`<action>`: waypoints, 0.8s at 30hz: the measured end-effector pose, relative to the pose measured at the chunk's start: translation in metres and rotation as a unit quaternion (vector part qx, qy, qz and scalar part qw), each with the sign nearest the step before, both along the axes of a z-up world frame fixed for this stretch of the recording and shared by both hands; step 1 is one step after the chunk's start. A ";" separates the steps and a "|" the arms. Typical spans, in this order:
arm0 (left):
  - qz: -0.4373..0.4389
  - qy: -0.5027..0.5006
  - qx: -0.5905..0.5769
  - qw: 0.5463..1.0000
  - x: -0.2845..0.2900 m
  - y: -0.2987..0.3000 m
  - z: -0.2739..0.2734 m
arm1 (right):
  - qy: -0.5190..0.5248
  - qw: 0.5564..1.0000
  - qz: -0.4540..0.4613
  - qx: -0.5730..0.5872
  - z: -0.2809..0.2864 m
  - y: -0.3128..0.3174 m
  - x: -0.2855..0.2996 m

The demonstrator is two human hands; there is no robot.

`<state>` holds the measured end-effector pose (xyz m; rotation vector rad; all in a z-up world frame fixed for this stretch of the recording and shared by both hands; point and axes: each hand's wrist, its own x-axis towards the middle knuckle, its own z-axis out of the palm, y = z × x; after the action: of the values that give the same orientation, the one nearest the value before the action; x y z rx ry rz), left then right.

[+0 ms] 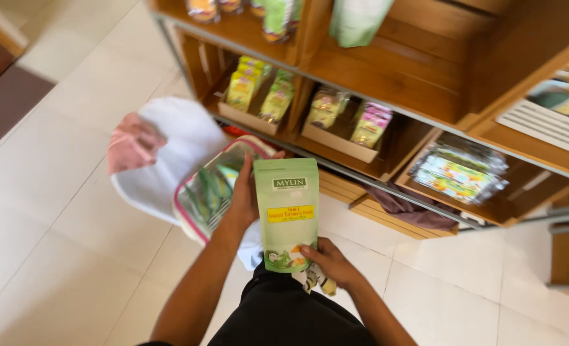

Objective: Cleaning and restocking packages of turmeric ginger powder on wooden store shelves.

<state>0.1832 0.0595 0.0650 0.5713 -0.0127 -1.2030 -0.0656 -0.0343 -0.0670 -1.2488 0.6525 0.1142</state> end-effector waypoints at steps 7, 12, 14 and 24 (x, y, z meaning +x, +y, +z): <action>-0.161 0.036 -0.123 0.979 -0.121 -0.033 -0.067 | 0.018 0.989 -0.140 0.035 0.060 0.001 -0.046; -0.196 0.151 -0.213 0.945 -0.141 -0.034 -0.050 | 0.015 0.945 -0.241 -0.219 0.086 -0.040 -0.119; -0.206 0.169 -0.216 0.939 -0.147 -0.040 -0.055 | -0.076 0.901 -0.369 -0.217 0.149 -0.038 -0.130; -0.252 0.133 -0.184 0.941 -0.169 -0.040 -0.054 | -0.118 0.738 -0.114 -0.655 0.191 0.030 -0.079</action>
<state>0.0141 0.0193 0.0113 0.0665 -0.1593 -1.7210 -0.1445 -0.0040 0.1240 -2.4612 0.6379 -0.8584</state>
